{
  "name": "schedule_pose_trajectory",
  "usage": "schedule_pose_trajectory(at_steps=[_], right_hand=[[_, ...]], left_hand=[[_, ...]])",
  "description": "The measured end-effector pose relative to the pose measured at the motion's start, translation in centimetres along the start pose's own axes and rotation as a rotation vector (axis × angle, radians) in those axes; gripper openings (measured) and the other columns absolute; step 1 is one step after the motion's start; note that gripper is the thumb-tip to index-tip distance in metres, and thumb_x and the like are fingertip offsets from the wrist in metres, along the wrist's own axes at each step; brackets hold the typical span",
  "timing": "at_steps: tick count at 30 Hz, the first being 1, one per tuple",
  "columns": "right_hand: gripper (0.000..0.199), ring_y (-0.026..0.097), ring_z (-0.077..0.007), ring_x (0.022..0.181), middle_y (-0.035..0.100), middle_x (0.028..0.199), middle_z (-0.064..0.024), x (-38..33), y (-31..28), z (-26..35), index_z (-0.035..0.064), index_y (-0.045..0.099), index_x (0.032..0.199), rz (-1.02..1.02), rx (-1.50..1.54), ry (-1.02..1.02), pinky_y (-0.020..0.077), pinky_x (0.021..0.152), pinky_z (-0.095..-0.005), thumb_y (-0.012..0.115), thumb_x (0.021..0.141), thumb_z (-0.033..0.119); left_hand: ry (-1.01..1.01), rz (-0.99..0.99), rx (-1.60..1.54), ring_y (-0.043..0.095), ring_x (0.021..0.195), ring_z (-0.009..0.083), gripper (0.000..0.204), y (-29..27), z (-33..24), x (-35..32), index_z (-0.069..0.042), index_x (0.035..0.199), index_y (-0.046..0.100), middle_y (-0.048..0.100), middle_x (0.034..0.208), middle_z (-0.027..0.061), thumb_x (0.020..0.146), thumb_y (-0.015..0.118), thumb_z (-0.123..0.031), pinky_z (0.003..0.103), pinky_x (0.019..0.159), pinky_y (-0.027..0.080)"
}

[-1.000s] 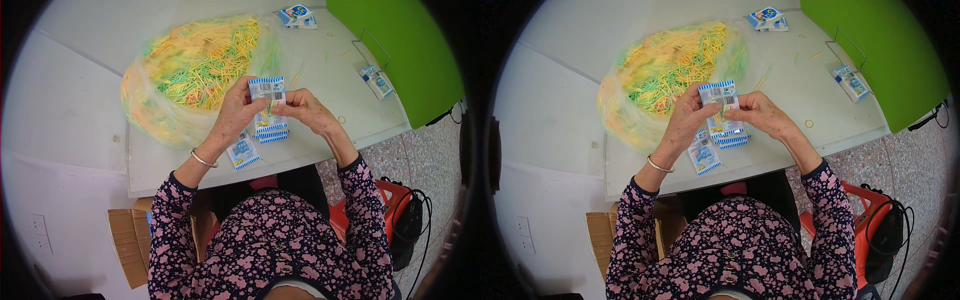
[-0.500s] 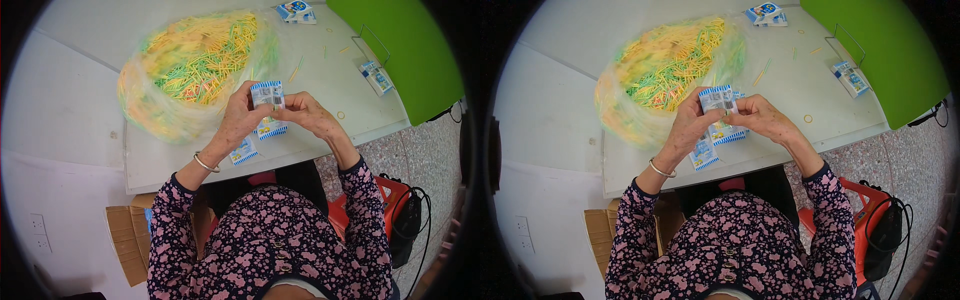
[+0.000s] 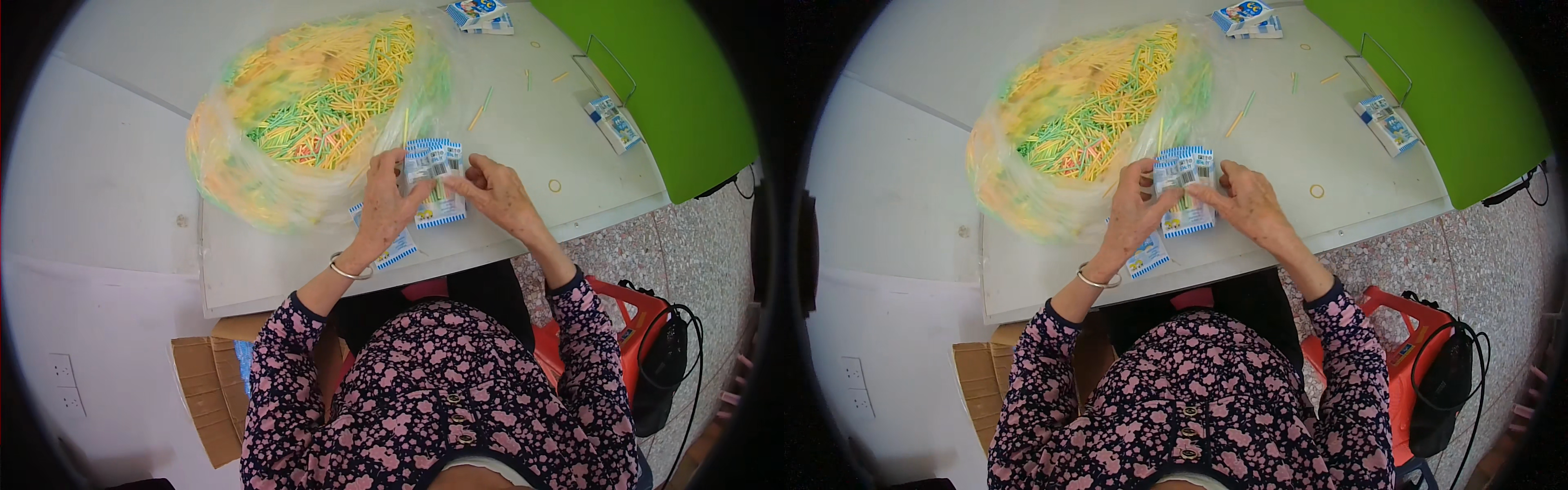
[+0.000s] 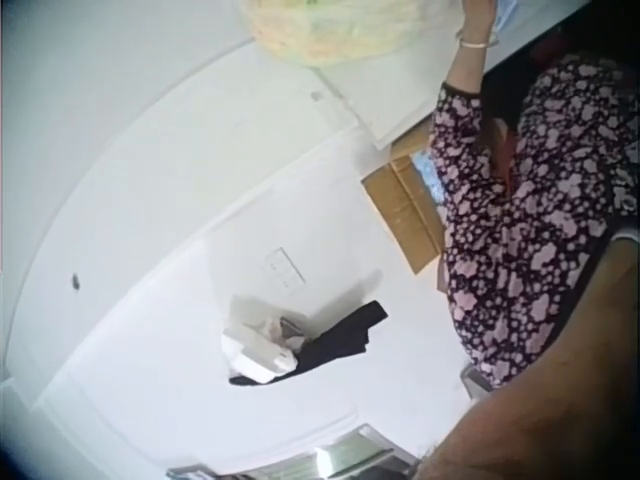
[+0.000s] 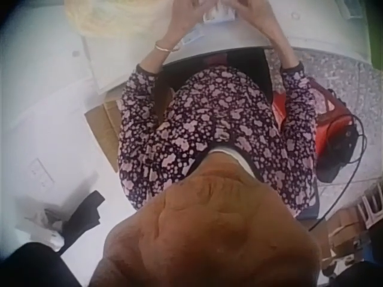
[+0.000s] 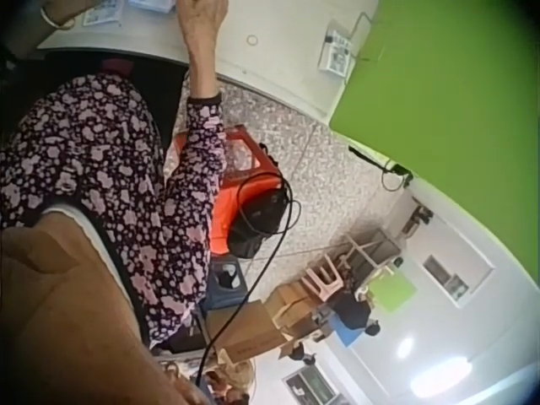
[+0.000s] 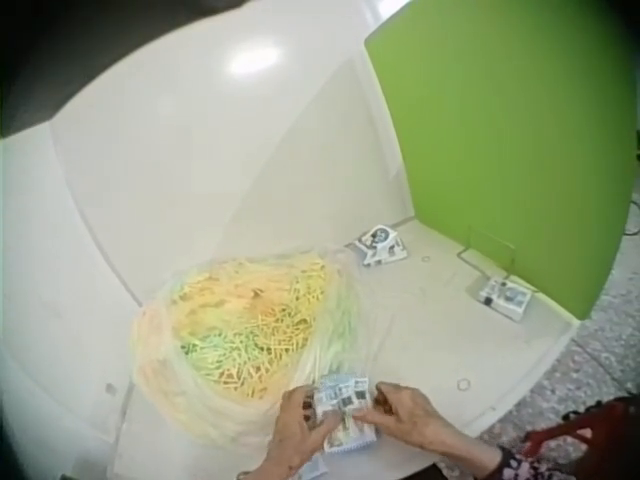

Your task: Packing small colored pouches into a cardboard box at a workspace.

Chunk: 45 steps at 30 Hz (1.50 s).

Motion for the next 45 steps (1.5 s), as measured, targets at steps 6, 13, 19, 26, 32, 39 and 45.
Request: schedule_pose_trajectory(at_steps=[6, 13, 19, 26, 32, 39, 45], right_hand=[[0.044, 0.059, -0.0159, 0.073, 0.061, 0.084, -0.0134, 0.5, 1.8, -1.7, -0.0055, 0.048, 0.107, -0.060, 0.213, 0.019, 0.0483, 0.066, -0.0276, 0.067, 0.080, 0.023], [0.052, 0.055, -0.0142, 0.094, 0.056, 0.100, -0.0079, 0.2, 2.3, -2.7, -0.0006, 0.040, 0.119, -0.012, 0.806, 0.079, 0.0448, 0.082, -0.0253, 0.069, 0.077, 0.009], [0.059, 0.054, -0.0133, 0.095, 0.058, 0.105, -0.0060, -0.1, 2.5, -2.9, -0.0008, 0.039, 0.126, 0.057, 1.138, 0.162, 0.0409, 0.089, -0.0263, 0.069, 0.076, 0.006], [0.048, 0.052, -0.0106, 0.101, 0.059, 0.107, -0.0051, -1.2, 3.4, -0.6, -0.0016, 0.049, 0.120, 0.251, 1.020, 0.064, 0.0411, 0.089, -0.0255, 0.069, 0.076, 0.005], [0.051, 0.050, -0.0120, 0.106, 0.052, 0.118, -0.0064, -1.8, 1.8, 2.2, 0.0008, 0.048, 0.122, 0.265, 0.776, -0.125, 0.0406, 0.092, -0.0259, 0.068, 0.076, 0.005], [0.083, 0.044, -0.0171, 0.117, 0.043, 0.128, -0.0090, -1.9, 2.3, -0.1, 0.0036, 0.019, 0.139, 0.208, 0.695, -0.097, 0.0360, 0.099, -0.0299, 0.072, 0.074, 0.009], [0.095, 0.036, -0.0206, 0.124, 0.033, 0.138, -0.0151, -1.8, 2.9, -0.9, 0.0053, 0.009, 0.142, 0.133, 0.722, -0.105, 0.0281, 0.105, -0.0342, 0.074, 0.074, 0.018]], left_hand=[[-0.222, 0.093, -0.121, 0.058, 0.091, 0.0235, 0.065, 1.3, 1.3, -0.2, 0.004, 0.123, 0.031, 0.056, 0.103, 0.0181, 0.075, 0.069, -0.019, 0.032, 0.075, 0.049], [-0.373, 0.253, -0.502, 0.054, 0.099, 0.0187, 0.071, 3.5, 1.3, 0.1, 0.003, 0.130, 0.028, 0.053, 0.111, 0.0130, 0.075, 0.070, -0.014, 0.029, 0.081, 0.047], [0.072, 0.065, -0.112, 0.043, 0.114, 0.0330, 0.079, 2.1, -2.7, -1.4, 0.004, 0.131, 0.026, 0.042, 0.123, 0.0219, 0.069, 0.072, -0.012, 0.038, 0.096, 0.037], [0.160, -0.003, 0.007, 0.038, 0.117, 0.0353, 0.087, 0.1, -3.9, -2.9, 0.002, 0.134, 0.022, 0.038, 0.126, 0.0230, 0.067, 0.075, -0.012, 0.040, 0.098, 0.034], [-0.148, 0.314, -0.476, 0.051, 0.109, 0.0239, 0.087, 3.6, -1.1, -2.4, -0.003, 0.135, 0.018, 0.047, 0.121, 0.0150, 0.071, 0.075, -0.013, 0.037, 0.092, 0.042], [0.065, 0.226, -0.285, 0.056, 0.104, 0.0308, 0.081, 4.2, -2.7, -2.1, -0.002, 0.130, 0.024, 0.054, 0.111, 0.0212, 0.068, 0.075, -0.015, 0.037, 0.087, 0.045], [0.038, 0.117, -0.365, 0.057, 0.099, 0.0356, 0.071, 2.9, -2.9, -2.4, -0.001, 0.123, 0.028, 0.056, 0.103, 0.0236, 0.069, 0.071, -0.013, 0.039, 0.086, 0.045]])
Point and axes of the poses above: each hand's wrist, its own x-axis towards the middle knuckle, its own y-axis out of the palm, z = x × y, the point moved 10 cm from there along x, towards the middle knuckle
